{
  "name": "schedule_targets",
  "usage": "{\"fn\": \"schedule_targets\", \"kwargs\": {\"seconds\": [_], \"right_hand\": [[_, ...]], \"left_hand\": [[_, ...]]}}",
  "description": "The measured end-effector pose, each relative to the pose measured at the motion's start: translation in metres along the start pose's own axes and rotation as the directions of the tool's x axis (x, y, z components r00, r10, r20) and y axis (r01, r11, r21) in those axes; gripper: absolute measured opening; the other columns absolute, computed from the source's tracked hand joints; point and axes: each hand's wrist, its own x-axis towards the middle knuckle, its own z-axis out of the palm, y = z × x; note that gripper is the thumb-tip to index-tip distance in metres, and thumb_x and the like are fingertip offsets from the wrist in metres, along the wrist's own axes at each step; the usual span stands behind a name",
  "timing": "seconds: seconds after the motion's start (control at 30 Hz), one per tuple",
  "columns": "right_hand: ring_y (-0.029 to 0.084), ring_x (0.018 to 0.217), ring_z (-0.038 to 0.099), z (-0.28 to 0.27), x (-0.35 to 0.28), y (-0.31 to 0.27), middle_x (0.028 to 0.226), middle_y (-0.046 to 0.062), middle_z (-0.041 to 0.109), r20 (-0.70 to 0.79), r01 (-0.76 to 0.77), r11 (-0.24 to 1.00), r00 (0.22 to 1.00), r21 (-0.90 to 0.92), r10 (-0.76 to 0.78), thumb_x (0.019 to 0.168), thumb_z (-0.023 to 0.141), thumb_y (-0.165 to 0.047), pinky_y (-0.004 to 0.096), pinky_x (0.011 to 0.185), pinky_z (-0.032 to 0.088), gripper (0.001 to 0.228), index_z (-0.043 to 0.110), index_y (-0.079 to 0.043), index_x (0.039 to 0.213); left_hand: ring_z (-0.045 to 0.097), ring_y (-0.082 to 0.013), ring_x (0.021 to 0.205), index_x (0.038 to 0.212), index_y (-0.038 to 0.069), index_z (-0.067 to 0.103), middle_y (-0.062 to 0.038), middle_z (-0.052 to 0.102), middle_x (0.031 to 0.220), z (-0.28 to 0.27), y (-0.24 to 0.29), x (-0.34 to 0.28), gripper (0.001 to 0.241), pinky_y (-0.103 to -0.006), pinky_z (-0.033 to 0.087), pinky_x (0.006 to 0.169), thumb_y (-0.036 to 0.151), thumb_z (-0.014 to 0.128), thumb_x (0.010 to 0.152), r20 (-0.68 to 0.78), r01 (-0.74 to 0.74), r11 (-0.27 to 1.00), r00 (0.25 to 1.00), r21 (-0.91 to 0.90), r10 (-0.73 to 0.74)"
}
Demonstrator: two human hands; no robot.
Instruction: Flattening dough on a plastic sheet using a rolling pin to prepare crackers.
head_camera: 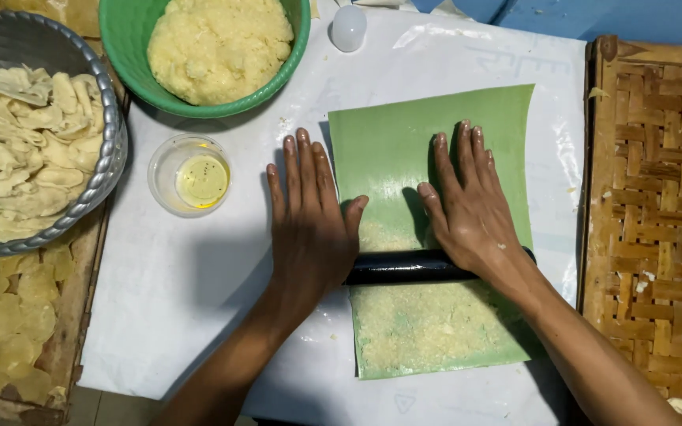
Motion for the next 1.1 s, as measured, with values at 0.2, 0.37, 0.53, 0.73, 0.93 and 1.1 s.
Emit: {"fn": "schedule_targets", "kwargs": {"seconds": [0.2, 0.37, 0.53, 0.73, 0.93, 1.1], "right_hand": [[0.042, 0.163, 0.013, 0.006, -0.062, 0.002, 0.174, 0.020, 0.014, -0.347, 0.154, 0.986, 0.923, -0.062, -0.166, 0.114, 0.014, -0.046, 0.061, 0.133, 0.020, 0.064, 0.023, -0.010, 0.166], [0.042, 0.160, 0.023, 0.013, -0.135, -0.012, 0.170, 0.022, 0.023, -0.275, 0.139, 0.983, 0.947, -0.119, -0.167, 0.109, 0.032, -0.036, 0.060, 0.129, 0.027, 0.061, 0.029, -0.005, 0.161], [0.040, 0.157, 0.030, 0.038, -0.169, -0.015, 0.167, 0.023, 0.032, -0.134, 0.079, 0.966, 0.984, -0.247, -0.115, 0.104, 0.043, -0.032, 0.054, 0.126, 0.027, 0.064, 0.033, -0.003, 0.159], [0.038, 0.157, 0.027, 0.021, -0.109, -0.012, 0.167, 0.021, 0.032, -0.090, 0.068, 0.968, 0.992, -0.243, -0.092, 0.108, 0.026, -0.042, 0.054, 0.127, 0.021, 0.068, 0.028, 0.000, 0.161], [0.032, 0.157, -0.009, -0.006, -0.014, 0.002, 0.169, 0.021, -0.008, 0.134, -0.058, 0.987, 0.988, -0.148, 0.078, 0.105, 0.009, -0.058, 0.048, 0.125, -0.003, 0.074, 0.000, -0.015, 0.165], [0.041, 0.162, 0.000, 0.003, 0.026, 0.031, 0.173, 0.021, -0.002, -0.279, 0.013, 0.997, 0.960, -0.080, -0.035, 0.119, 0.033, -0.040, 0.057, 0.134, 0.014, 0.063, 0.004, -0.015, 0.169]], "left_hand": [[0.033, -0.0464, 0.152, 0.154, -0.007, 0.036, -0.028, 0.035, 0.162, -0.002, 0.000, -0.074, 0.075, -0.0643, 0.029, 0.122, 0.052, 0.038, 0.108, -0.027, -0.190, 0.982, 0.981, -0.007, 0.190], [0.050, -0.0417, 0.141, 0.146, 0.005, 0.052, -0.024, 0.048, 0.152, -0.023, 0.010, -0.118, 0.053, -0.0574, 0.040, 0.116, 0.040, 0.051, 0.107, -0.061, -0.252, 0.966, 0.967, -0.057, 0.248], [0.070, -0.0315, 0.119, 0.123, 0.003, 0.071, -0.014, 0.072, 0.125, -0.026, 0.027, -0.134, 0.040, -0.0446, 0.052, 0.105, 0.005, 0.034, 0.109, -0.236, -0.259, 0.945, 0.949, -0.202, 0.209], [0.039, -0.0327, 0.151, 0.152, -0.001, 0.042, -0.021, 0.041, 0.162, -0.001, 0.028, -0.102, 0.082, -0.0543, 0.037, 0.115, 0.059, 0.055, 0.098, 0.091, -0.185, 0.982, 0.979, 0.042, 0.180], [0.033, -0.0421, 0.154, 0.155, -0.007, 0.034, -0.031, 0.035, 0.162, 0.012, 0.019, -0.012, 0.075, -0.0656, 0.020, 0.125, 0.052, 0.039, 0.109, -0.080, -0.139, 0.990, 0.987, -0.027, 0.137], [0.006, -0.0385, 0.160, 0.164, 0.000, 0.017, -0.023, 0.007, 0.171, 0.021, 0.013, 0.035, 0.085, -0.0619, 0.011, 0.127, 0.062, 0.027, 0.108, 0.074, 0.011, 1.000, 0.997, 0.009, -0.012]]}}
